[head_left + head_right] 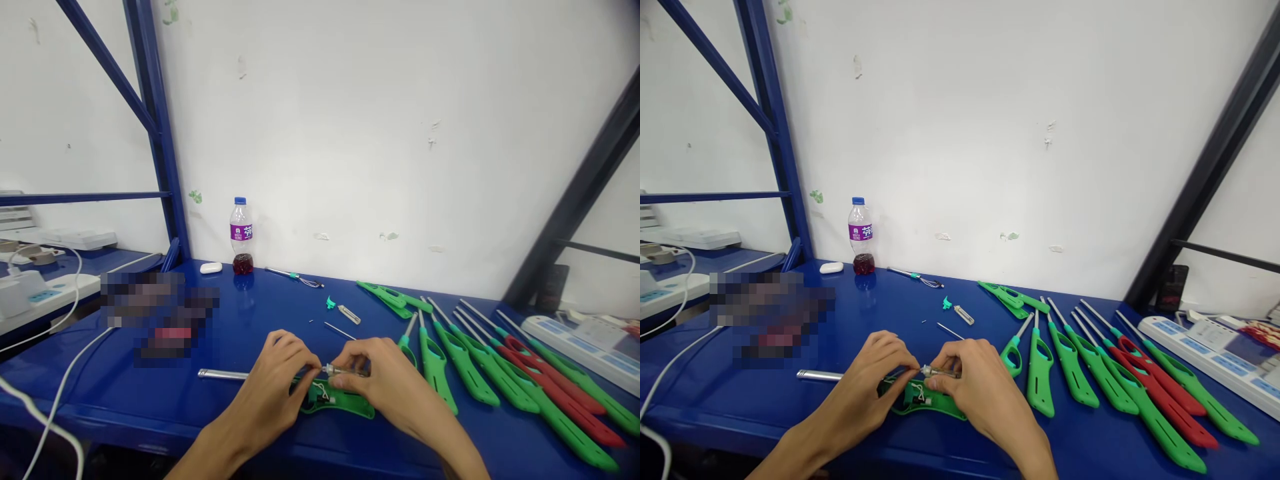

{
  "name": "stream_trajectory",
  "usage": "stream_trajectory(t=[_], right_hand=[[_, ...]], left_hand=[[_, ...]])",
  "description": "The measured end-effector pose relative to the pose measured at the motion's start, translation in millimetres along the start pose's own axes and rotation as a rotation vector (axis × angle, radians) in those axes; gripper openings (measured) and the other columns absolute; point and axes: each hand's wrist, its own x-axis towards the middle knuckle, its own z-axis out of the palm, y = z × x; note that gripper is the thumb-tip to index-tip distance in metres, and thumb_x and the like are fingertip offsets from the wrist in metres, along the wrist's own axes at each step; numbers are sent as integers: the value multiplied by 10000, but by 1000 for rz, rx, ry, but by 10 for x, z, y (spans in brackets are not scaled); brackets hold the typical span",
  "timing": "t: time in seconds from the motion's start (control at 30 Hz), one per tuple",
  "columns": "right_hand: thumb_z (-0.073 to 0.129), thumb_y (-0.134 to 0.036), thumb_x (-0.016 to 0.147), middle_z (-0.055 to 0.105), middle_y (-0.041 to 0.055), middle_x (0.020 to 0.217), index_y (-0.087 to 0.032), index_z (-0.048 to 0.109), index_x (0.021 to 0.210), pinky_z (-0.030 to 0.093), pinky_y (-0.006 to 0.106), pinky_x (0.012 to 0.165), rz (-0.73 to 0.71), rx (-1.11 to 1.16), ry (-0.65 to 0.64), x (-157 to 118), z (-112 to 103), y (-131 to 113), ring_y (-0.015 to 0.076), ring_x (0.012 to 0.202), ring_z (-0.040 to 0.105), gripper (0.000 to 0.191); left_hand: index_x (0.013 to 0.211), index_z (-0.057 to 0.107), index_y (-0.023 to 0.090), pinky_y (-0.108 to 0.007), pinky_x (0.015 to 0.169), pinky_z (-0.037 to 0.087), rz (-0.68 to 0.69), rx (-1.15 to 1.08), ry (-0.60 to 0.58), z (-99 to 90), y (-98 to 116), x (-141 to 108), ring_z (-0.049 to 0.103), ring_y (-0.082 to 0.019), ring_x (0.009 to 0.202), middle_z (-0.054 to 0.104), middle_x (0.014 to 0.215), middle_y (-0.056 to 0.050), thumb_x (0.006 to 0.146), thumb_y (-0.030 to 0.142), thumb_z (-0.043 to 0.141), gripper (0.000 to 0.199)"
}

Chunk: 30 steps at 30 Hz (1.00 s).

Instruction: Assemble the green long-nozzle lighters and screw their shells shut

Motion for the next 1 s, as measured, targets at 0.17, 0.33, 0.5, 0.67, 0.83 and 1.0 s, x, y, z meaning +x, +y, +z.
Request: stream_trajectory(t=[0.17,0.33,0.5,0.67,0.83,1.0], right_hand=[[795,-292,838,750,-22,729,-257,804,820,384,256,618,-17,6,5,-1,16,8,174,705,640,40],[780,-284,850,744,-29,713,-260,795,810,372,255,599,-23,17,9,-8,17,3,168,685,634,48],[771,-282,861,761,-14,744,-260,804,825,384,262,613,-24,0,0,-5,17,-10,183,711,653,54],[765,-279,866,757,-20,730,-262,798,820,382,260,604,-26,0,14,12,45,3,176,691,647,59],[745,-292,889,767,-21,756,-264,798,840,378,259,609,-47,-4,-19,5,-9,21,172,705,649,77],[782,-285,857,763,-25,759,-264,805,869,413,246,632,-18,20,-2,-23,-77,9,169,729,663,33]], left_hand=[[942,633,210,-404,911,412,27,31,-5,10,-10,-7,588,-190,836,687,876,-2,999,67,555,173],[950,629,204,-402,908,416,49,56,-8,6,-4,-8,579,-188,842,677,878,-6,1012,72,537,173],[952,619,190,-413,901,415,123,151,6,28,-14,-21,568,-203,847,677,863,-22,1022,71,517,172],[962,616,181,-420,902,408,147,208,-20,47,-28,-16,568,-212,857,678,869,-29,1040,79,492,179],[988,625,181,-426,904,395,163,231,-24,58,-17,-31,572,-213,862,691,894,-27,1054,88,485,181],[1023,640,203,-412,883,388,61,160,-7,70,-21,-26,594,-211,882,710,936,-14,1045,104,540,143]])
